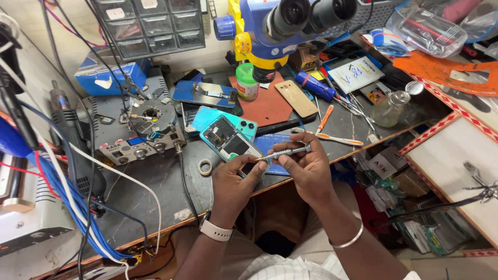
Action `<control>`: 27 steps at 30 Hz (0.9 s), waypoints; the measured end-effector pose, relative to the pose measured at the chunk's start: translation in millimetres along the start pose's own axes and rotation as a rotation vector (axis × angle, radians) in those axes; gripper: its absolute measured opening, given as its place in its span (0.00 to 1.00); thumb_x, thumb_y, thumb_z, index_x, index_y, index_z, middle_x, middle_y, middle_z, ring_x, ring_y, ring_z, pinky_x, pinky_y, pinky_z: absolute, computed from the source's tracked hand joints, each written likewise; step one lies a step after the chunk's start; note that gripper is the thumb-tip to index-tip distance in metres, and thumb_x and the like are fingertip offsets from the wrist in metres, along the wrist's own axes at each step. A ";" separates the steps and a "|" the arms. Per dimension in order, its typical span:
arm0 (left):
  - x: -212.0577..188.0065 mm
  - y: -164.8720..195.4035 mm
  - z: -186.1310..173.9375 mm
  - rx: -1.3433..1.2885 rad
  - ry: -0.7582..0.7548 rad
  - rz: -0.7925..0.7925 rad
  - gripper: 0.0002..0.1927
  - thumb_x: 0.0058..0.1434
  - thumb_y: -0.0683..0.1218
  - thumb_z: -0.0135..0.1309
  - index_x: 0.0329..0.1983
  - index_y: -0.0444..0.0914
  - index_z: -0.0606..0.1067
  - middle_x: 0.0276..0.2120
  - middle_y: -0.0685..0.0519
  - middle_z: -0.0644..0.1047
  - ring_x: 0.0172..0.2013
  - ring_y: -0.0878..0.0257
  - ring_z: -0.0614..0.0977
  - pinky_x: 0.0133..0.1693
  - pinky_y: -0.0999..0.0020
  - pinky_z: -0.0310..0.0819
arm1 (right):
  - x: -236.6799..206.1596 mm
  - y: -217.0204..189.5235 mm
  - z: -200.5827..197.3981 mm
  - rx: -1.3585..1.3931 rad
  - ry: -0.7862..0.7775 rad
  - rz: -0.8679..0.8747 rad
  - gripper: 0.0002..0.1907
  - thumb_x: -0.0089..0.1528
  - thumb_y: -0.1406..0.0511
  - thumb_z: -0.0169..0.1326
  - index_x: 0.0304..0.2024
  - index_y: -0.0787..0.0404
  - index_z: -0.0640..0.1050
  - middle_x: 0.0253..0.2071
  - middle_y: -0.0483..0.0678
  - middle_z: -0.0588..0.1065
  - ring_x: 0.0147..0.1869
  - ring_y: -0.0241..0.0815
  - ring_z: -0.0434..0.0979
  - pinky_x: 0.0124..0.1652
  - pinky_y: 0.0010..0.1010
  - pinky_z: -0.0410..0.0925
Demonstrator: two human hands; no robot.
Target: The person repairs a disassembled smartphone at a workbench. They hold the phone frame with one hand and use a screwdriver to unscrew and work on internal components, repositioning the phone repeatedly while other phones and repair tools sit on the bench.
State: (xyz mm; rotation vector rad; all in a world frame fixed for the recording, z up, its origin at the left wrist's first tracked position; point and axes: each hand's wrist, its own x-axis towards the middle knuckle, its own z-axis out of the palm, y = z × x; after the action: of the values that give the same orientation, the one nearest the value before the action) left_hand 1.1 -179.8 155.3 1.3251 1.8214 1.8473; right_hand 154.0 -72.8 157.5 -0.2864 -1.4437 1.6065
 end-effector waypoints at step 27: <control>-1.0 9.3 1.8 0.011 0.017 -0.002 0.07 0.58 0.45 0.65 0.37 0.38 0.84 0.23 0.52 0.82 0.23 0.66 0.79 0.28 0.70 0.71 | -3.2 -15.3 7.1 -0.301 0.000 -0.055 0.22 0.64 0.77 0.54 0.57 0.64 0.63 0.51 0.57 0.77 0.54 0.41 0.81 0.52 0.29 0.76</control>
State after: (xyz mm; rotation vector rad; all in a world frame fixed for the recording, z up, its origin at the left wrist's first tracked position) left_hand 6.8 -181.2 162.8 1.3154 1.8423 1.8558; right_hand 157.9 -81.7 171.7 -0.4158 -1.6789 1.3432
